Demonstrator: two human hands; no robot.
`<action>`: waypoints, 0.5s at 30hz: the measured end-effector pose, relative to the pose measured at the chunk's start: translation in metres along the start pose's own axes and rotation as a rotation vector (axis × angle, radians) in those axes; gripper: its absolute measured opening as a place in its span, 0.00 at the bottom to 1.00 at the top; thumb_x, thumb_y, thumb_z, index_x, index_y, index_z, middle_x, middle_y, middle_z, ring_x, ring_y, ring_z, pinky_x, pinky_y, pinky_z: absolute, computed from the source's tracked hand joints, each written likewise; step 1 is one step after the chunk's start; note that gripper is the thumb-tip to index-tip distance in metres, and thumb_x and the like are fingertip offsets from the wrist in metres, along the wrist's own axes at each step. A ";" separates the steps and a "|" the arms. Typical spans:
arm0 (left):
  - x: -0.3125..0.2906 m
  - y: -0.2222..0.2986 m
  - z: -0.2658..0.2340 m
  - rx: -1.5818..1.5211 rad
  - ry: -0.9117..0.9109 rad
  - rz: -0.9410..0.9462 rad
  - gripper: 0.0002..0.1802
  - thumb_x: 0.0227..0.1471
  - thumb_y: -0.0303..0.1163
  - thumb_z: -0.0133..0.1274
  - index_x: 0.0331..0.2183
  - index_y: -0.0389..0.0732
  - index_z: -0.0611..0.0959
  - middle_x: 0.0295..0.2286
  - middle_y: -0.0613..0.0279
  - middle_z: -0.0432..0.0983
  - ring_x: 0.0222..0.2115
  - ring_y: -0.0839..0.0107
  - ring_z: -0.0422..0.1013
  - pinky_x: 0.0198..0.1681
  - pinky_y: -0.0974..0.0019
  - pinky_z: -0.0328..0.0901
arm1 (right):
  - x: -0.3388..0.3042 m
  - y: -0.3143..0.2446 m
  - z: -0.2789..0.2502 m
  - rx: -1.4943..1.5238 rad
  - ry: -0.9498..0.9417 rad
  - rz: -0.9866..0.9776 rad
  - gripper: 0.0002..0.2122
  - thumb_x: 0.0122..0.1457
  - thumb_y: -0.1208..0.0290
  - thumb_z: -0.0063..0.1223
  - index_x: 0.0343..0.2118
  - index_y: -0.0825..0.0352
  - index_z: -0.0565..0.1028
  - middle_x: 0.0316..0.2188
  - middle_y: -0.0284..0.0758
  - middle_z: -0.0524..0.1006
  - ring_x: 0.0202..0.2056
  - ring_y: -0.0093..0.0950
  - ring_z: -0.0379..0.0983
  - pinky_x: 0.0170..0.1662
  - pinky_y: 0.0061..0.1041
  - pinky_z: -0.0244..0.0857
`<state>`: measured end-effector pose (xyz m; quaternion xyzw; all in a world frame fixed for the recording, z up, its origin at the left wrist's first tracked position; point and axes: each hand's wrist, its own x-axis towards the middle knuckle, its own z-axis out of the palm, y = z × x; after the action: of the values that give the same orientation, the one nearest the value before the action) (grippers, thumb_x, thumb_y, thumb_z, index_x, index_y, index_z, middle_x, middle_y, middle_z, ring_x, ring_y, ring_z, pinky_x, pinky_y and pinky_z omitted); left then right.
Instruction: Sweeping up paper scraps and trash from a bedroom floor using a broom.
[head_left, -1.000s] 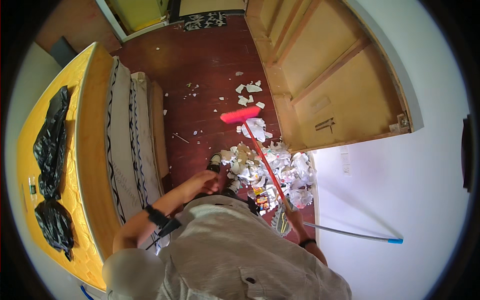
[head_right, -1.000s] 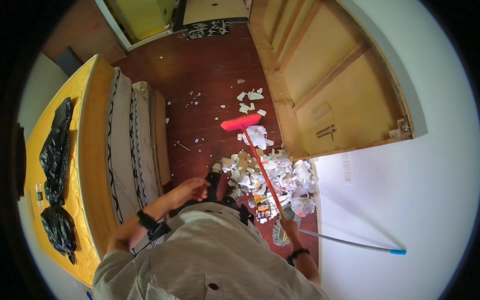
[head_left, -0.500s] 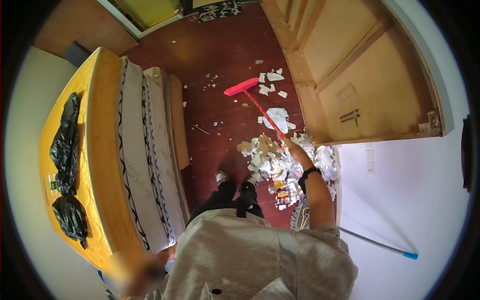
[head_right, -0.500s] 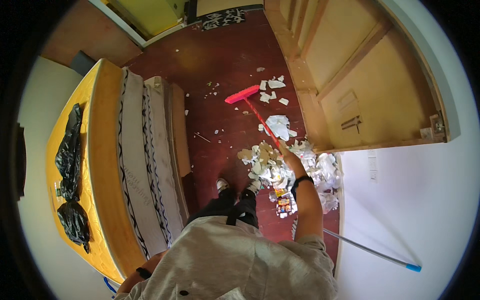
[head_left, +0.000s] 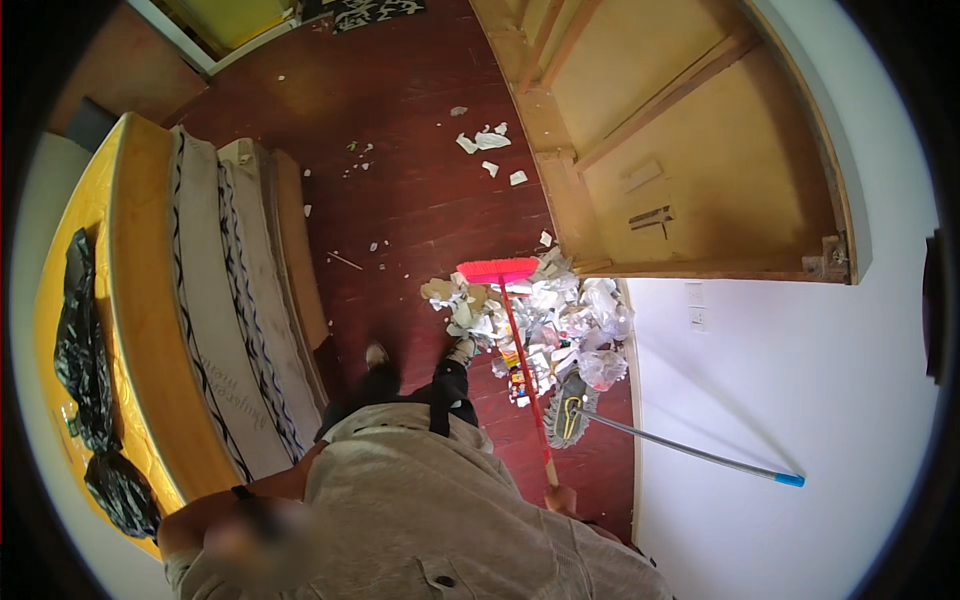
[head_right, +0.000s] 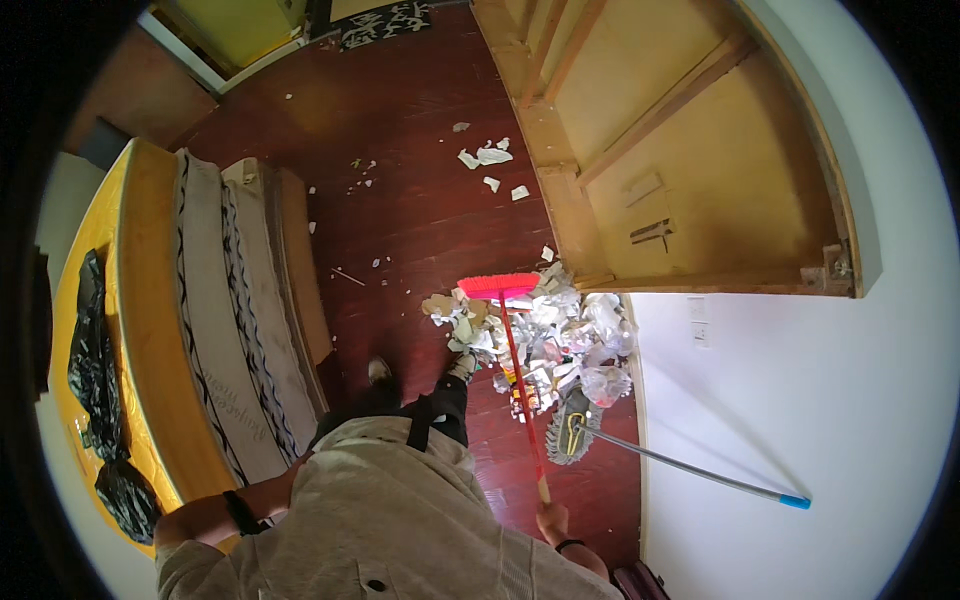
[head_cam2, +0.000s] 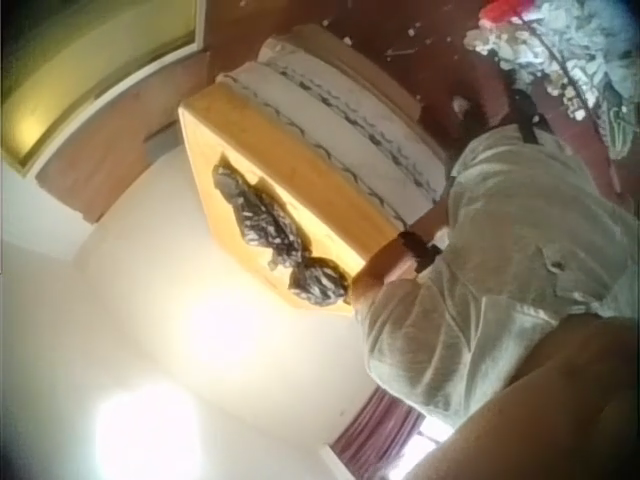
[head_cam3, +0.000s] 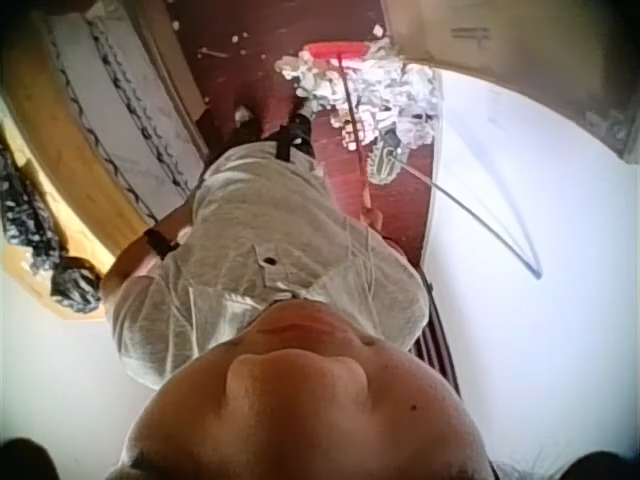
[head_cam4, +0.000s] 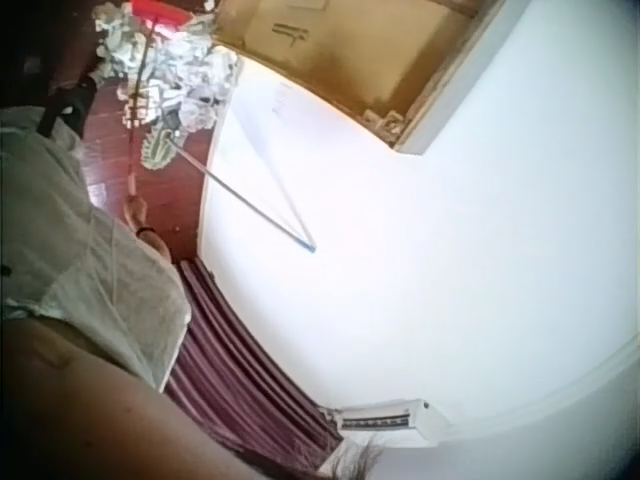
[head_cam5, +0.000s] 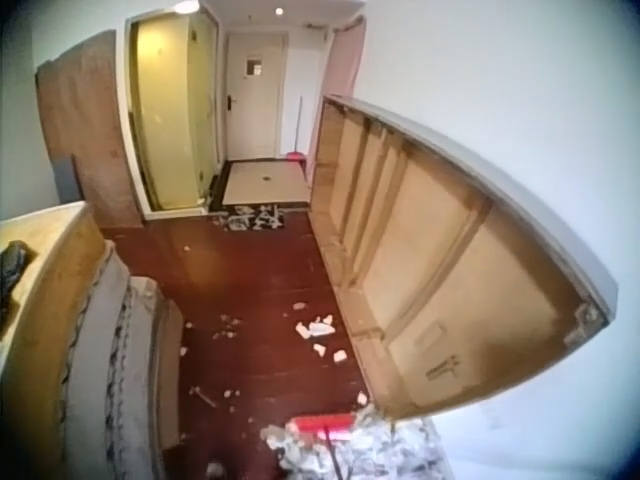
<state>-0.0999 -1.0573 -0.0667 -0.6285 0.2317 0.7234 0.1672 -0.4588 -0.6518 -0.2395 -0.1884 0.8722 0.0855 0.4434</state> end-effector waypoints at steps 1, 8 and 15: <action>0.001 0.006 -0.010 -0.002 -0.013 -0.004 0.35 0.44 0.59 0.42 0.48 0.46 0.67 0.35 0.55 0.71 0.37 0.62 0.68 0.41 0.59 0.62 | -0.005 -0.010 0.010 -0.002 0.053 -0.004 0.21 0.51 0.54 0.40 0.20 0.71 0.74 0.19 0.49 0.72 0.27 0.46 0.72 0.29 0.42 0.63; 0.000 0.131 -0.099 -0.040 -0.154 -0.180 0.37 0.48 0.56 0.44 0.54 0.49 0.56 0.50 0.60 0.57 0.49 0.64 0.56 0.52 0.62 0.51 | 0.008 -0.154 -0.007 0.092 0.121 -0.050 0.22 0.51 0.53 0.39 0.18 0.71 0.74 0.14 0.49 0.71 0.23 0.46 0.72 0.27 0.42 0.62; 0.050 0.218 -0.157 -0.241 -0.013 -0.181 0.30 0.46 0.53 0.44 0.46 0.42 0.70 0.44 0.57 0.66 0.41 0.62 0.63 0.43 0.60 0.60 | 0.068 -0.376 -0.121 0.215 0.070 -0.267 0.28 0.52 0.44 0.40 0.19 0.71 0.74 0.18 0.49 0.73 0.24 0.44 0.72 0.28 0.41 0.64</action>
<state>-0.0938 -1.3279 -0.1050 -0.6575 0.0843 0.7321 0.1566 -0.4333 -1.0511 -0.2156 -0.2569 0.8585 -0.0743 0.4376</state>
